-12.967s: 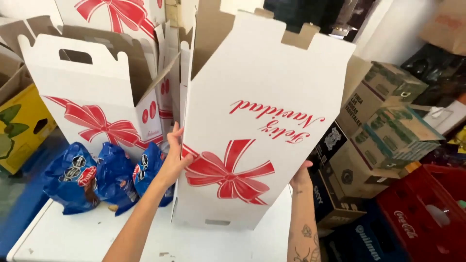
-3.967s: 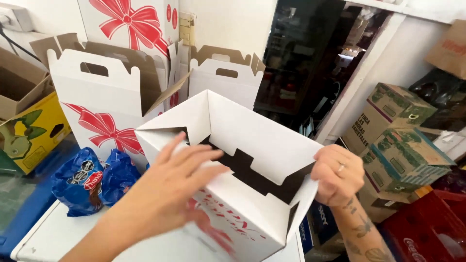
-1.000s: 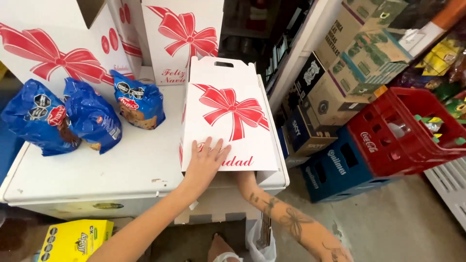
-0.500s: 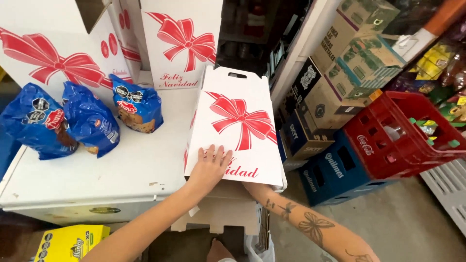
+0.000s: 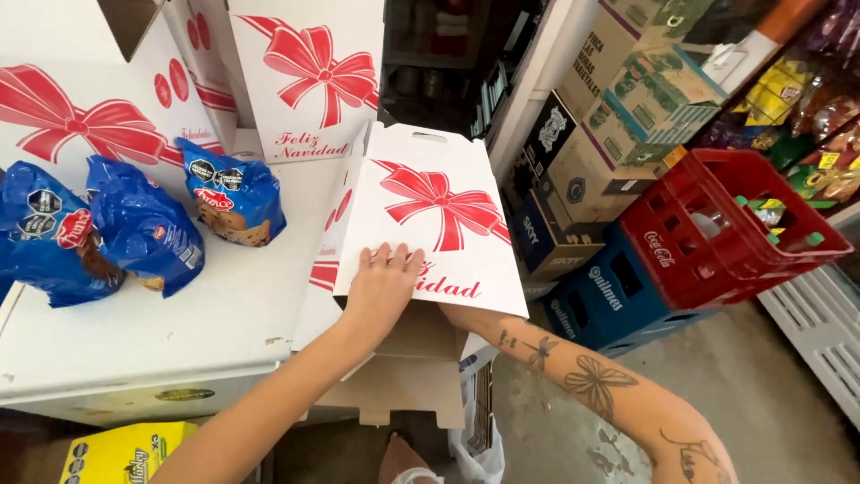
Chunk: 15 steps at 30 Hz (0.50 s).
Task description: The person assembles a white cardboard gift box with a red bow and 'Feliz Navidad' text. They fold the side flaps, tuck the top flaps, and secure the bottom tabs to form the box on a white surface.
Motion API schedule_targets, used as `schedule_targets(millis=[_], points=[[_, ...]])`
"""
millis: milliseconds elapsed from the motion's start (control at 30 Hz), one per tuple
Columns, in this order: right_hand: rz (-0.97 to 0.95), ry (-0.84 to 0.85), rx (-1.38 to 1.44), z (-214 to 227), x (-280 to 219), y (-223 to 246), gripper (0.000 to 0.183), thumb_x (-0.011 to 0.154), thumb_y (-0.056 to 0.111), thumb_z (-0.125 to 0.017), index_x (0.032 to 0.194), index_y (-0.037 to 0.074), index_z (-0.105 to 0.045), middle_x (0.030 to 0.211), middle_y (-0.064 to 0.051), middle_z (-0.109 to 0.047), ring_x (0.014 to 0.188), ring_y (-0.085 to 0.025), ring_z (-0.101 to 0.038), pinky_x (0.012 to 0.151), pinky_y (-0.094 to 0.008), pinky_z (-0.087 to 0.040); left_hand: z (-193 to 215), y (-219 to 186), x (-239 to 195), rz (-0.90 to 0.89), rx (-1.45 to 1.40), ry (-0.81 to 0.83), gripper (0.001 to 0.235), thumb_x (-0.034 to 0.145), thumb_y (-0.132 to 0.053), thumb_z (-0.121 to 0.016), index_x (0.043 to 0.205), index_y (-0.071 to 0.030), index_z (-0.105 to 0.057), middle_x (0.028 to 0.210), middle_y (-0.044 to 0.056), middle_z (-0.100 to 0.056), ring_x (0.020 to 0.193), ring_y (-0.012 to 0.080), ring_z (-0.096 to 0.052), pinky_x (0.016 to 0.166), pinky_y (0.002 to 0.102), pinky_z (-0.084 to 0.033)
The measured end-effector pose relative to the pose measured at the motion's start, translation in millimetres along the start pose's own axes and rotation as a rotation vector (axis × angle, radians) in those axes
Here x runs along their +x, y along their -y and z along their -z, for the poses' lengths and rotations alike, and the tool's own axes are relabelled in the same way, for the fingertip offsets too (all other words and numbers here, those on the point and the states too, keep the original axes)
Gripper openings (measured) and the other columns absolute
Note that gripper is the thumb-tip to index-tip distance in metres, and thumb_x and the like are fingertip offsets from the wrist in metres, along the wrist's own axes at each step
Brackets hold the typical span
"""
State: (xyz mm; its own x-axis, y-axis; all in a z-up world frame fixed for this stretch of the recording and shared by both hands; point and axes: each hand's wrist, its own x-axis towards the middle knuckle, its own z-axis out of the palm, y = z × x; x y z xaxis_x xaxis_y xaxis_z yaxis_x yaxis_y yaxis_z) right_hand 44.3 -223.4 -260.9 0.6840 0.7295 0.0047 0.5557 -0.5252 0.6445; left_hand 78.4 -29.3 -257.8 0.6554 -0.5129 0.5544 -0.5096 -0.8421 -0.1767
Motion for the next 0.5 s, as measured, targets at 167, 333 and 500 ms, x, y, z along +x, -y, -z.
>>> schedule_targets(millis=[167, 333, 500], points=[[0.027, -0.055, 0.013, -1.8, -2.3, -6.7, 0.027, 0.093, 0.011, -0.061, 0.067, 0.014, -0.068, 0.053, -0.005, -0.061, 0.043, -0.017, -0.049, 0.057, -0.032, -0.042, 29.5, 7.4, 8.6, 0.04, -0.08, 0.11, 0.046, 0.092, -0.007, -0.066, 0.136, -0.018, -0.064, 0.128, 0.017, -0.07, 0.12, 0.0413, -0.066, 0.099, 0.065, -0.048], [0.065, -0.107, 0.021, -3.6, 10.9, -14.0, 0.033, 0.093, 0.012, -0.06, 0.061, 0.014, -0.068, 0.049, -0.005, -0.06, 0.039, -0.016, -0.048, 0.054, -0.031, -0.043, 31.3, 16.6, 11.5, 0.057, -0.077, 0.174, 0.048, 0.093, -0.008, -0.065, 0.139, -0.021, -0.063, 0.131, 0.015, -0.069, 0.123, 0.0391, -0.065, 0.101, 0.065, -0.047], [0.164, -0.639, -0.032, 46.2, 2.3, 10.0, 0.023, 0.084, 0.013, -0.061, 0.061, 0.014, -0.06, 0.045, -0.008, -0.054, 0.04, -0.021, -0.052, 0.055, -0.038, -0.043, 26.4, 42.5, 28.9, 0.096, -0.09, 0.178, 0.05, 0.091, -0.006, -0.069, 0.138, -0.023, -0.065, 0.13, 0.011, -0.071, 0.124, 0.035, -0.066, 0.105, 0.06, -0.046]])
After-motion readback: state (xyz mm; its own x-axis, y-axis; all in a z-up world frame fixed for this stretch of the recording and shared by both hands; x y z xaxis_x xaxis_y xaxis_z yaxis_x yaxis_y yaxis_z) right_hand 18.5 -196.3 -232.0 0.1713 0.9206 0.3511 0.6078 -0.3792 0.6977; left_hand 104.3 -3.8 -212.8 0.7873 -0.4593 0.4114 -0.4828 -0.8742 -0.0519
